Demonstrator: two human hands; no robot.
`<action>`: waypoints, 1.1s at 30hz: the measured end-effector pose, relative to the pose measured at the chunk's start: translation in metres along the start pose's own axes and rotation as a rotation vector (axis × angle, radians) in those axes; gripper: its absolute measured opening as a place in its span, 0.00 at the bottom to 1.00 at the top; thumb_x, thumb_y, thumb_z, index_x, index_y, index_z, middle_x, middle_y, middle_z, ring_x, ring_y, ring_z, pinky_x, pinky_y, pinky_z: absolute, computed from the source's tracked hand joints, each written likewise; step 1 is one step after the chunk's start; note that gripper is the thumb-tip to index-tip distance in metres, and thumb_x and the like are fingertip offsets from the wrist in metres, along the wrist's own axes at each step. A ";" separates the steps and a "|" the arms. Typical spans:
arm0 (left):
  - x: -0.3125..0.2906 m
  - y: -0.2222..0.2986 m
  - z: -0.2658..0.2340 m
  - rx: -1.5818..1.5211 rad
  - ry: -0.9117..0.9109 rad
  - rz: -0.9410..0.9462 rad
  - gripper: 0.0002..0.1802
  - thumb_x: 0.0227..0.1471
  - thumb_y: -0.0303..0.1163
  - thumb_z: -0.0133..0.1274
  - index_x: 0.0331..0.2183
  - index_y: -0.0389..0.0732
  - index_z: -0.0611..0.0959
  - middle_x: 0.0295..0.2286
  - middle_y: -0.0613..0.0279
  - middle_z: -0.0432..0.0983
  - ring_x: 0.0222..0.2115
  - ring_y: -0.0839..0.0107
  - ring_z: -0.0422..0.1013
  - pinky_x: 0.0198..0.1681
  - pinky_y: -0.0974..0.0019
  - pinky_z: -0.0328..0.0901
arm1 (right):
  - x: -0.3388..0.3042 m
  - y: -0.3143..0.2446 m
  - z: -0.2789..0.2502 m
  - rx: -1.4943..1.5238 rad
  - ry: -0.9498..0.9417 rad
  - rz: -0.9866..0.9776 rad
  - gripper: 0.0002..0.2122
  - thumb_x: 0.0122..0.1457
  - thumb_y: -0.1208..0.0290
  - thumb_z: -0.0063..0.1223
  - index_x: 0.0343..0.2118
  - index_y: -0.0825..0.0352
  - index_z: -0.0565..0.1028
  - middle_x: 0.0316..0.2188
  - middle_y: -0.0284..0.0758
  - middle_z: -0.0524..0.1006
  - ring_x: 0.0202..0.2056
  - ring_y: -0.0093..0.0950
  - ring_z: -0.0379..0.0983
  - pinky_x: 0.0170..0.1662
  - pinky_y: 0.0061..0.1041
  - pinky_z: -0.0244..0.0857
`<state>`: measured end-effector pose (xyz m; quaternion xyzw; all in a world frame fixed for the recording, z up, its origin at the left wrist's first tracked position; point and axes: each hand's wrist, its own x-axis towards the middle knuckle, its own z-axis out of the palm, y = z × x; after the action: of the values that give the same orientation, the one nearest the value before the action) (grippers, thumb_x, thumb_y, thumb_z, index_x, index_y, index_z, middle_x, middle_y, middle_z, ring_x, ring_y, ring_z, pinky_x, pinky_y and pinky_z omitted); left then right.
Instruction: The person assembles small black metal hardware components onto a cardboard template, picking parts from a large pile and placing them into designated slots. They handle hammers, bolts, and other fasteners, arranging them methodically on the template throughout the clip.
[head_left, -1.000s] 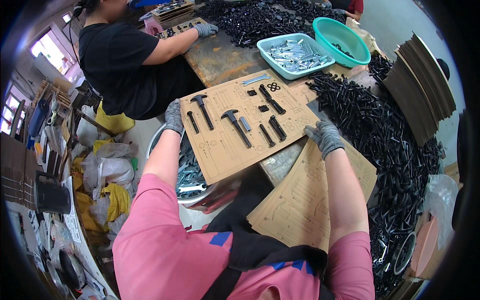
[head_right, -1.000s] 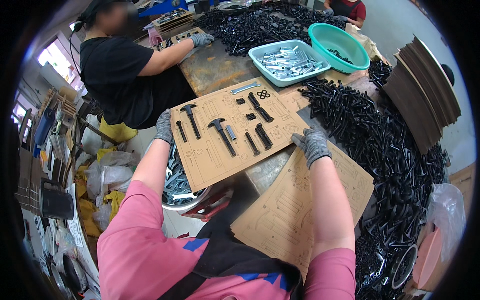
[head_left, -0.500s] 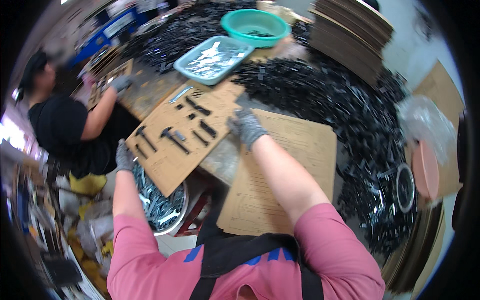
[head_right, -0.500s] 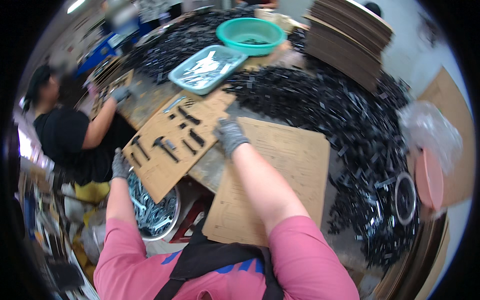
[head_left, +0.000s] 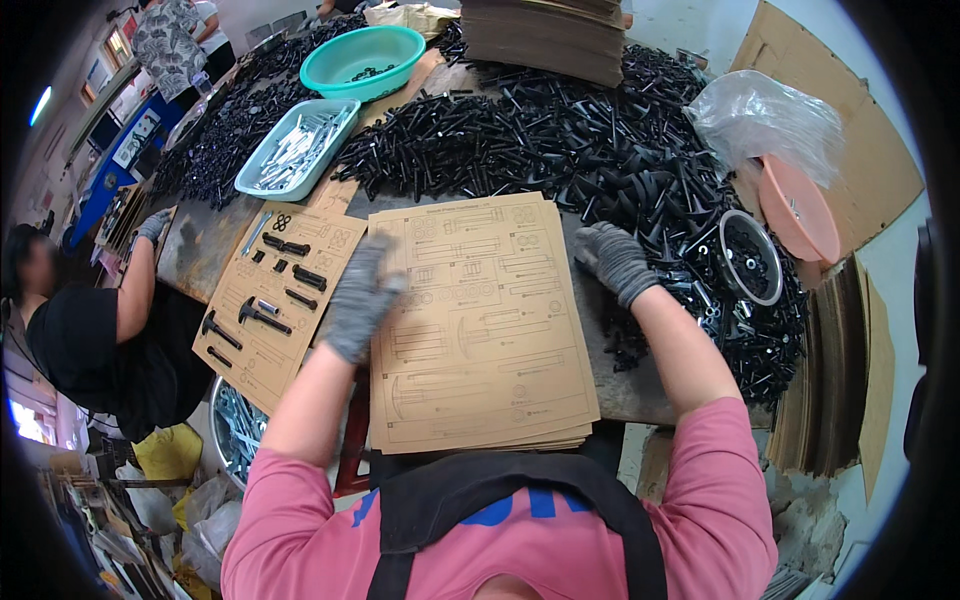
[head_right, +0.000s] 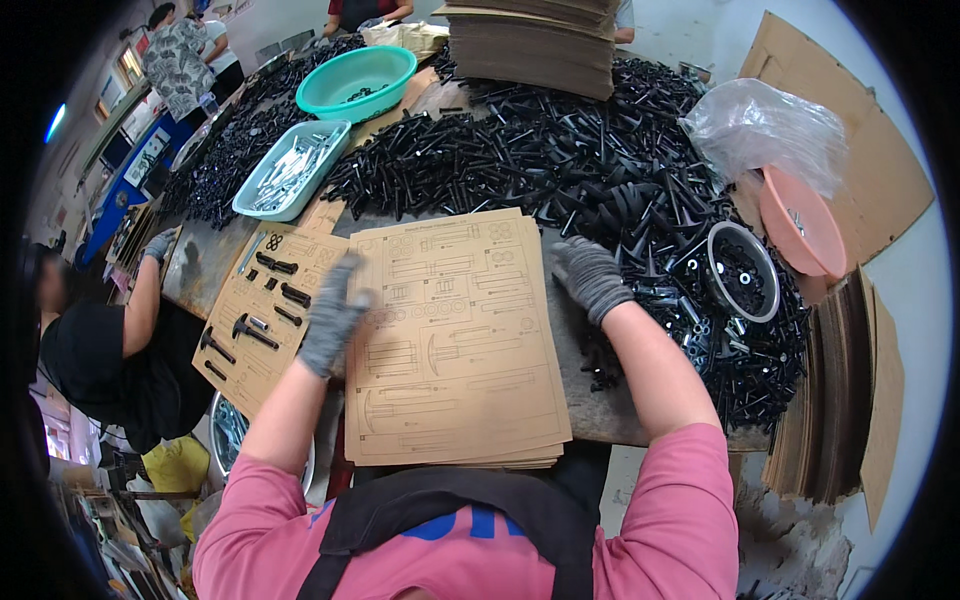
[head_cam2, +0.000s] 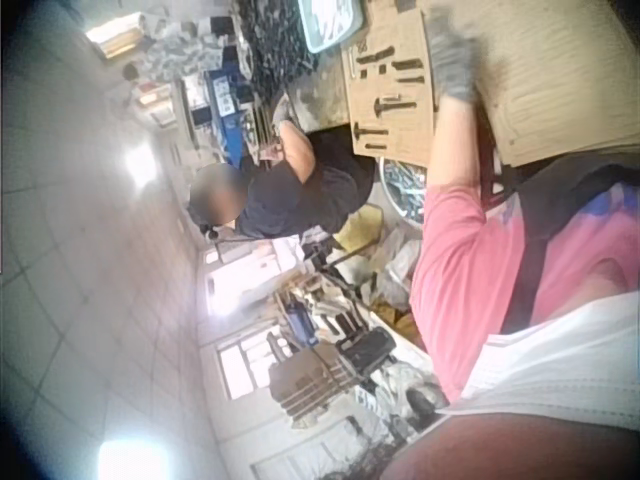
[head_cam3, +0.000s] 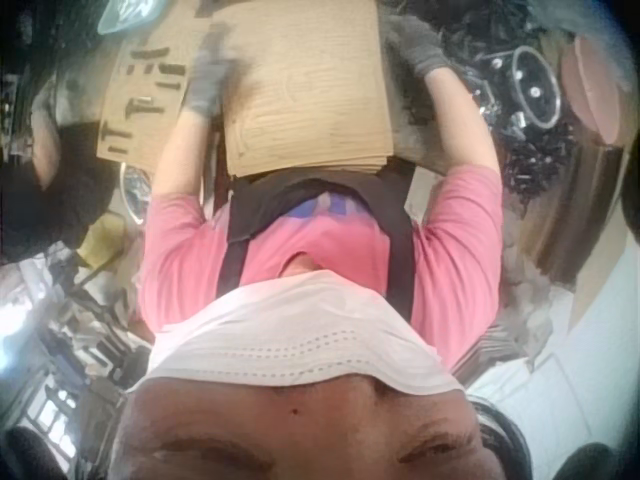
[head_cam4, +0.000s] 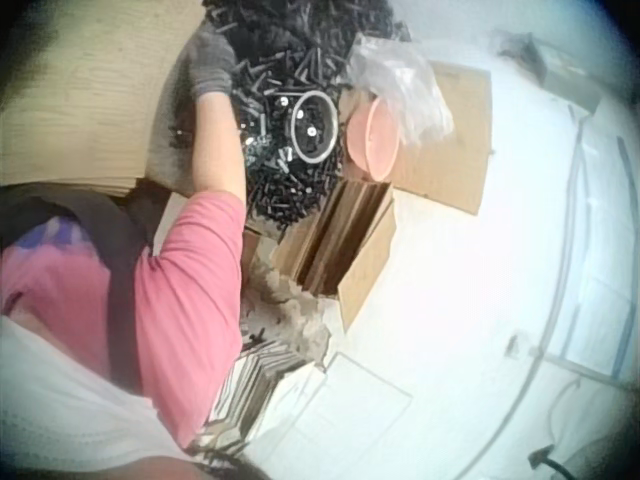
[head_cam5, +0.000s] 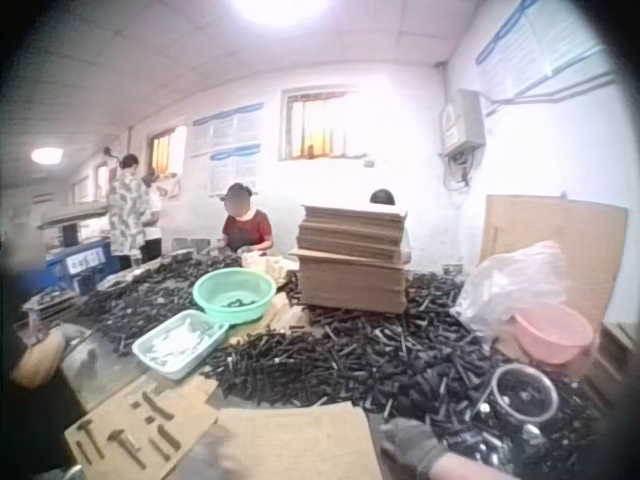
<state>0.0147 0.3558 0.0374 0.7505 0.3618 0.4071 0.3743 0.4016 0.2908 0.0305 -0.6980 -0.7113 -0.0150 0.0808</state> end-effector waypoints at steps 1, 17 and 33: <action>0.006 0.005 0.022 0.435 -0.131 0.125 0.28 0.46 0.38 0.54 0.49 0.41 0.69 0.52 0.52 0.61 0.54 0.60 0.56 0.56 0.62 0.52 | 0.000 0.015 -0.001 -0.193 -0.017 0.031 0.13 0.54 0.68 0.42 0.43 0.56 0.72 0.41 0.38 0.72 0.43 0.35 0.68 0.42 0.34 0.63; 0.018 -0.014 0.093 0.875 -0.304 0.255 0.31 0.48 0.52 0.45 0.49 0.43 0.70 0.51 0.50 0.62 0.53 0.51 0.55 0.58 0.51 0.45 | 0.012 0.066 0.000 -0.347 -0.094 -0.415 0.09 0.48 0.67 0.51 0.33 0.60 0.73 0.34 0.35 0.74 0.41 0.33 0.69 0.43 0.32 0.63; -0.008 0.023 0.057 -0.107 -0.214 -0.249 0.25 0.51 0.31 0.51 0.50 0.35 0.68 0.43 0.56 0.69 0.44 0.70 0.65 0.49 0.69 0.60 | -0.045 -0.101 0.010 0.378 0.227 -0.338 0.09 0.48 0.69 0.54 0.31 0.65 0.72 0.28 0.38 0.73 0.32 0.36 0.70 0.38 0.32 0.64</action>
<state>0.0666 0.3233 0.0318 0.7180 0.3876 0.2940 0.4978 0.3009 0.2454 0.0243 -0.5359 -0.7943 0.0266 0.2850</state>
